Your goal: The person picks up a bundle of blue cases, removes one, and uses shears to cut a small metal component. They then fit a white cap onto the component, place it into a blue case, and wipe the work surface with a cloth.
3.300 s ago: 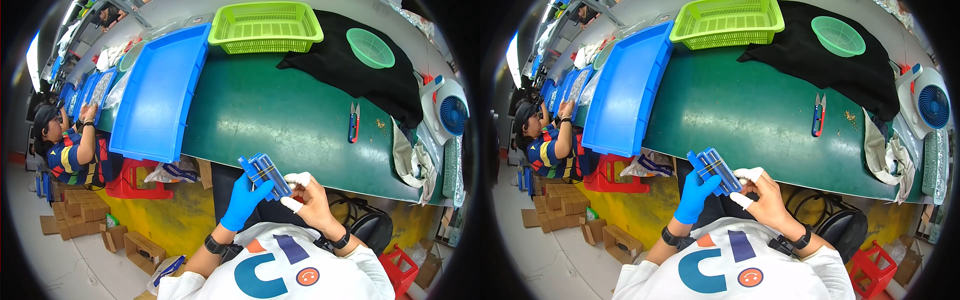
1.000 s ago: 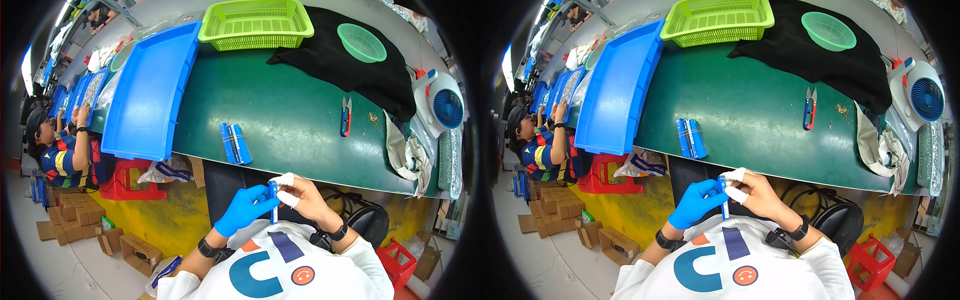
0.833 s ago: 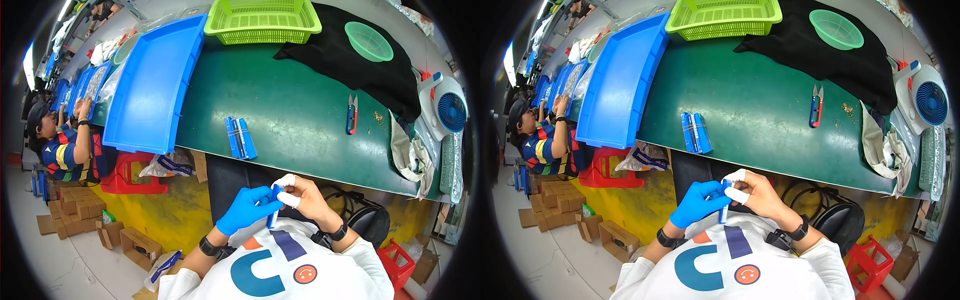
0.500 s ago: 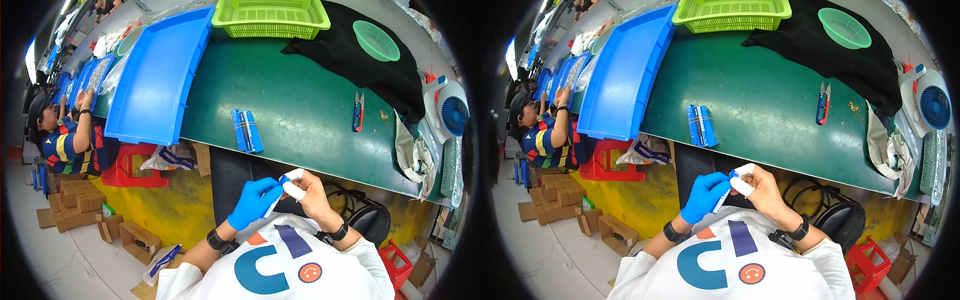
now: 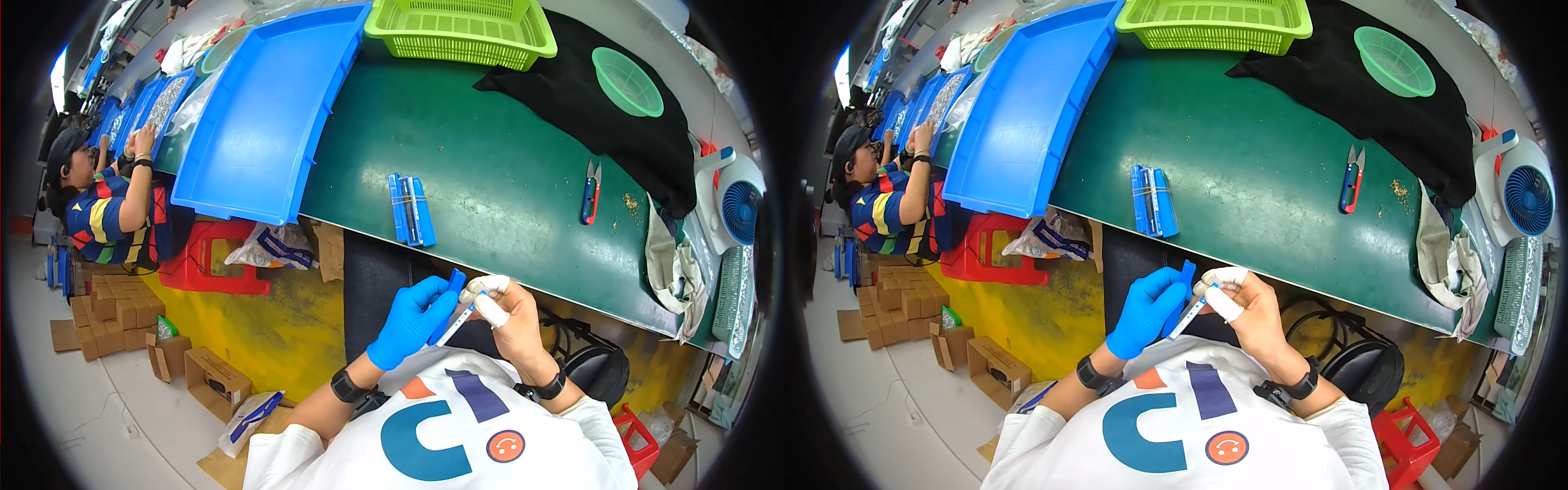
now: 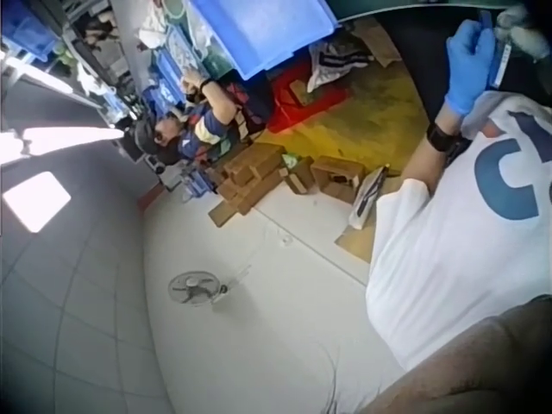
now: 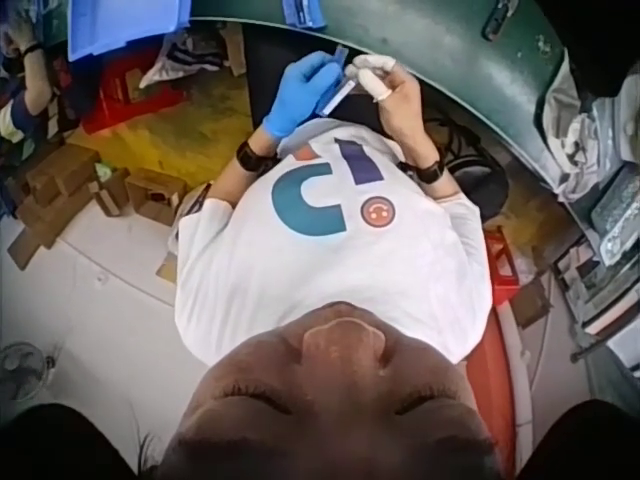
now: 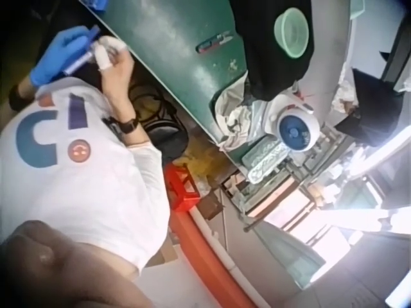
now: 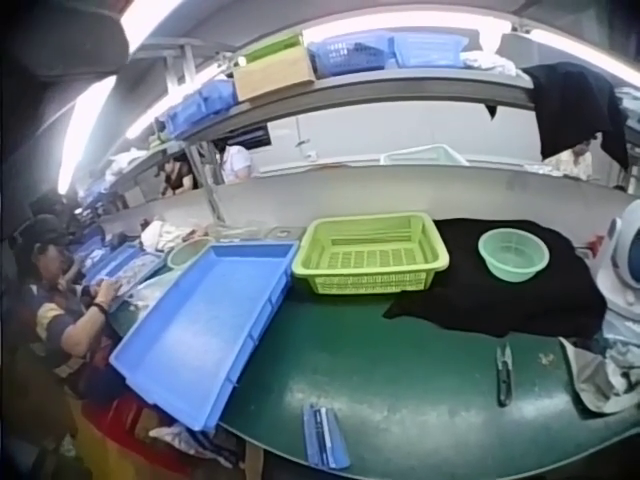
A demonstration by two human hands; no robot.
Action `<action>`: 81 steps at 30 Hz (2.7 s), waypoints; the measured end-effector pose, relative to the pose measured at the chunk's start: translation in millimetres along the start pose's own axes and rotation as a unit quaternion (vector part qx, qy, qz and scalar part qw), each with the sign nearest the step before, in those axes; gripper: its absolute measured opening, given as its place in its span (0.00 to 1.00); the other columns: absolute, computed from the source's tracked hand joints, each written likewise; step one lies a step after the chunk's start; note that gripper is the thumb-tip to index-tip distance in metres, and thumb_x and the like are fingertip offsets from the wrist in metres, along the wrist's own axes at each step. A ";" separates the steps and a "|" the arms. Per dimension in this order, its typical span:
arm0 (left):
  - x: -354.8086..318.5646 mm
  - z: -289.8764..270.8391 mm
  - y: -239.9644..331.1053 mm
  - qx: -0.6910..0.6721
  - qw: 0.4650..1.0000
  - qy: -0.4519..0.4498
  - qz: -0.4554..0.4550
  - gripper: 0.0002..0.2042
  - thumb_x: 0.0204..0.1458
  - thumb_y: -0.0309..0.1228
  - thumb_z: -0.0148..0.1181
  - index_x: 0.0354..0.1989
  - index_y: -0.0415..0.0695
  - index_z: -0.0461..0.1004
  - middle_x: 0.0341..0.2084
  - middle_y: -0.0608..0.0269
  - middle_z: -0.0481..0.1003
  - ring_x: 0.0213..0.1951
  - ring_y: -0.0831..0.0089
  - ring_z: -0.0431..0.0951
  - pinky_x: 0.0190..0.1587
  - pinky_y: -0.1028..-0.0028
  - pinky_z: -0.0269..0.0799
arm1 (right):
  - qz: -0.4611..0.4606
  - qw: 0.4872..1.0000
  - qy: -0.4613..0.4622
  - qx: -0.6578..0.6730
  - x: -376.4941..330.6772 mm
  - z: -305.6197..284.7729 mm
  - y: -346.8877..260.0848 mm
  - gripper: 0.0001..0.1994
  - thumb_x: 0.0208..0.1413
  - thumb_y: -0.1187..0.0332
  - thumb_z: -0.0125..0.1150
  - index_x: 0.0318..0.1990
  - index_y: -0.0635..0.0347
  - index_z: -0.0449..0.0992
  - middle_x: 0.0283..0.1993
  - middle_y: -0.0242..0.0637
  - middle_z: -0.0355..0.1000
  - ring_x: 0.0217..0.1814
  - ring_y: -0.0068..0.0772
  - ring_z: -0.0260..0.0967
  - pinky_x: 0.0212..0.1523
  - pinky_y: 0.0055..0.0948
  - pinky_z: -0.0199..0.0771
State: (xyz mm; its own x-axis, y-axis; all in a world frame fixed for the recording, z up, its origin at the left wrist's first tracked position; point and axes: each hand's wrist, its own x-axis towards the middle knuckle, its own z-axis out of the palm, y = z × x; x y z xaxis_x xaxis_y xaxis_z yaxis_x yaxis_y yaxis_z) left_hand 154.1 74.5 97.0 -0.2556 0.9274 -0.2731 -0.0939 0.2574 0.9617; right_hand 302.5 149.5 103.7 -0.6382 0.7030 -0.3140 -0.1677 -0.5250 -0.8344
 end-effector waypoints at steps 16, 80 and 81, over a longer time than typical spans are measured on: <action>6.7 4.7 -0.2 -0.207 0.978 0.013 -0.028 0.19 0.60 0.44 0.37 0.35 0.42 0.70 0.16 0.71 0.65 0.18 0.87 0.61 0.20 0.85 0.55 | -0.016 0.993 0.010 0.118 4.3 1.2 -17.9 0.13 0.55 0.71 0.49 0.48 0.60 0.63 0.35 0.36 0.64 0.26 0.23 0.62 0.23 0.20 0.66; 10.0 8.7 -8.7 -0.192 0.979 -0.015 -0.071 0.11 0.57 0.37 0.46 0.32 0.42 0.70 0.16 0.70 0.66 0.18 0.85 0.63 0.20 0.84 0.57 | -0.211 0.858 0.054 -0.466 15.5 -63.9 -85.6 0.09 0.48 0.76 0.54 0.39 0.65 0.73 0.33 0.39 0.70 0.32 0.27 0.67 0.33 0.23 0.65; 12.3 9.4 -6.6 -0.159 0.984 -0.012 -0.082 0.10 0.57 0.35 0.48 0.32 0.42 0.70 0.15 0.70 0.65 0.18 0.85 0.63 0.20 0.83 0.58 | -0.185 0.884 0.004 -0.429 6.0 -52.2 -81.0 0.09 0.48 0.76 0.55 0.39 0.65 0.73 0.32 0.38 0.72 0.30 0.26 0.68 0.32 0.23 0.65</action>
State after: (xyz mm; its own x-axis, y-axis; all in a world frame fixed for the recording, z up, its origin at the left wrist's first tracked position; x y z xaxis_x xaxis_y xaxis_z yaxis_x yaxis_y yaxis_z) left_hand 160.6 86.8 87.5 -0.1896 0.8880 -0.4190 -0.4295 0.3087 0.8487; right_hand 351.5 221.3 145.9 -0.6529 0.7557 0.0511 0.2703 0.2955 -0.9163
